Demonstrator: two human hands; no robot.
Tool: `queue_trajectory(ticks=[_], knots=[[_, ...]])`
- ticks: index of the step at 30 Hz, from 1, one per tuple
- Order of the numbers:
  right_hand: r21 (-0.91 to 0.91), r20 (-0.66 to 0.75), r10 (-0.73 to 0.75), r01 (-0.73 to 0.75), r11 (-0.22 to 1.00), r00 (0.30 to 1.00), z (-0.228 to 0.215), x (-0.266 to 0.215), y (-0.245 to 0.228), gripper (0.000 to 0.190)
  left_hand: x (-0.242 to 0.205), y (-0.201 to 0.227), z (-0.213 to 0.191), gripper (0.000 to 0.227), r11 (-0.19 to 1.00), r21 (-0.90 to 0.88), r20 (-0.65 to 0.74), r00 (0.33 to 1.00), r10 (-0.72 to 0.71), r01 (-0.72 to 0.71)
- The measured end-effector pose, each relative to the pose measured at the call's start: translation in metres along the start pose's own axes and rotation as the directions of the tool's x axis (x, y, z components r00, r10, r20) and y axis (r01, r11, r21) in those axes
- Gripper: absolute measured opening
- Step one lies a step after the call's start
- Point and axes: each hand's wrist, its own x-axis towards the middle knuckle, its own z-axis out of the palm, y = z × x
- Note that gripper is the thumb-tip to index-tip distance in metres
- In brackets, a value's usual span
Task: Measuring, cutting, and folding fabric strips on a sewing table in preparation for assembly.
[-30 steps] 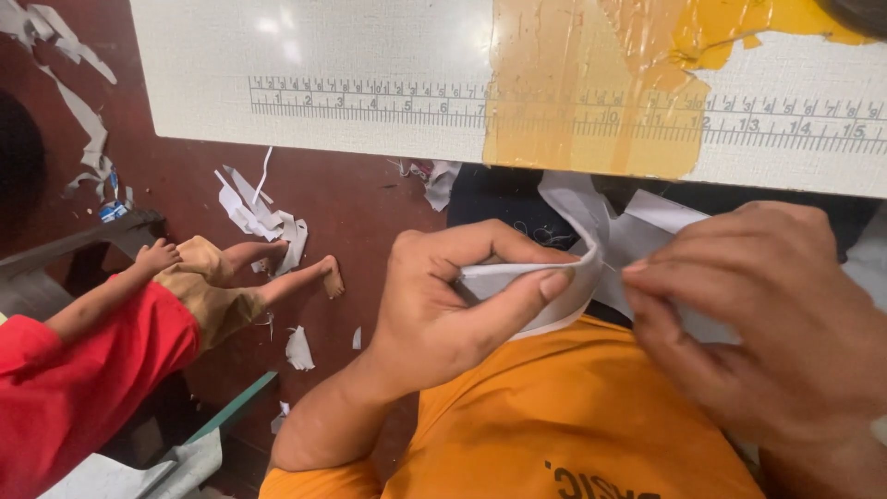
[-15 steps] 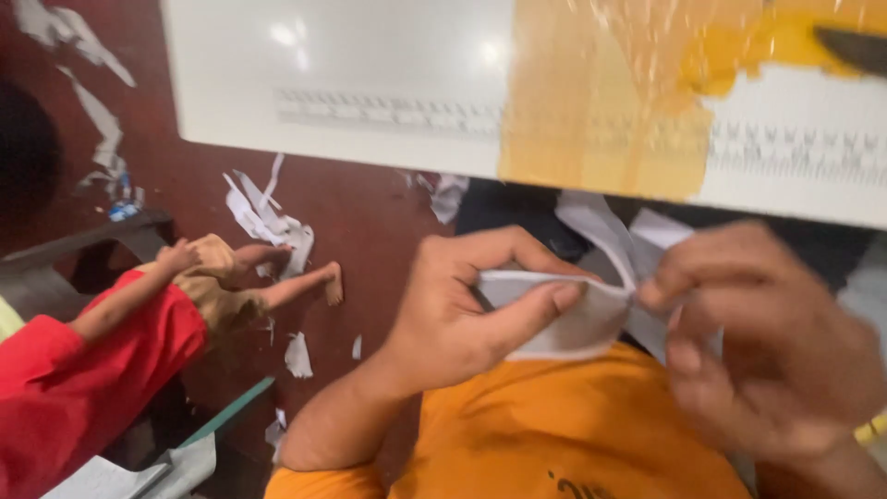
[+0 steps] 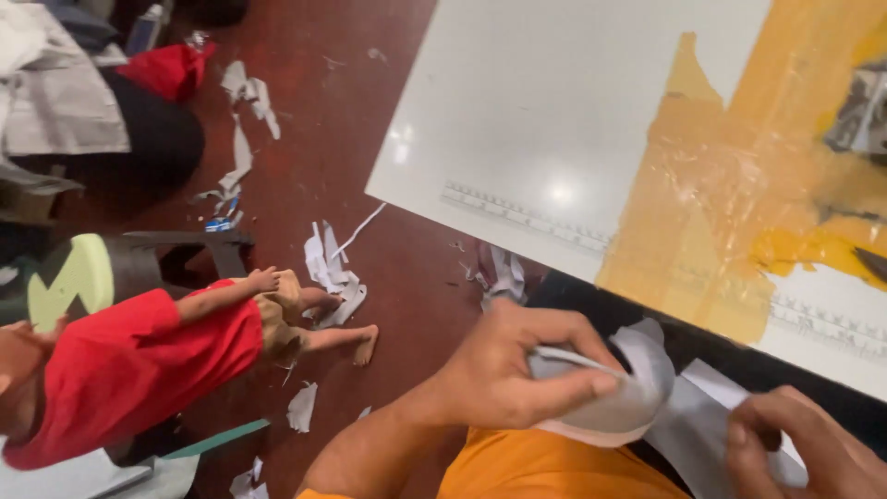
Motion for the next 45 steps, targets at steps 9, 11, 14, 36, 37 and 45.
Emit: queue_trajectory(ticks=[9,11,14,36,37,45], knots=[[0.624,-0.020,-0.360,0.293,0.724,0.933,0.024,0.007,0.008,0.010,-0.003,0.007,-0.014,0.015,0.977,0.192,0.364,0.931,0.017,-0.093],[0.378,0.002,-0.215,0.198,0.904,0.977,0.006,0.009,-0.021,0.013,-0.002,0.011,-0.016,0.026,0.856,0.478,0.384,0.924,-0.001,-0.198],[0.148,-0.064,-0.318,0.324,0.934,0.946,0.021,0.002,-0.006,0.007,-0.006,-0.006,0.004,0.031,0.666,0.631,0.416,0.898,0.142,-0.397],[0.104,0.008,-0.315,0.313,0.944,0.949,0.016,0.003,-0.019,0.010,0.002,-0.033,0.021,0.019,0.465,0.621,0.102,0.653,0.750,-0.631],[0.241,-0.079,-0.218,0.231,0.943,0.973,0.035,-0.005,0.008,0.002,0.001,-0.030,0.018,0.019,0.469,0.620,0.099,0.656,0.748,-0.629],[0.378,-0.095,-0.075,0.105,0.920,0.993,0.038,-0.011,0.011,0.008,0.000,-0.030,0.020,0.019,0.431,0.570,0.136,0.598,0.790,-0.700]])
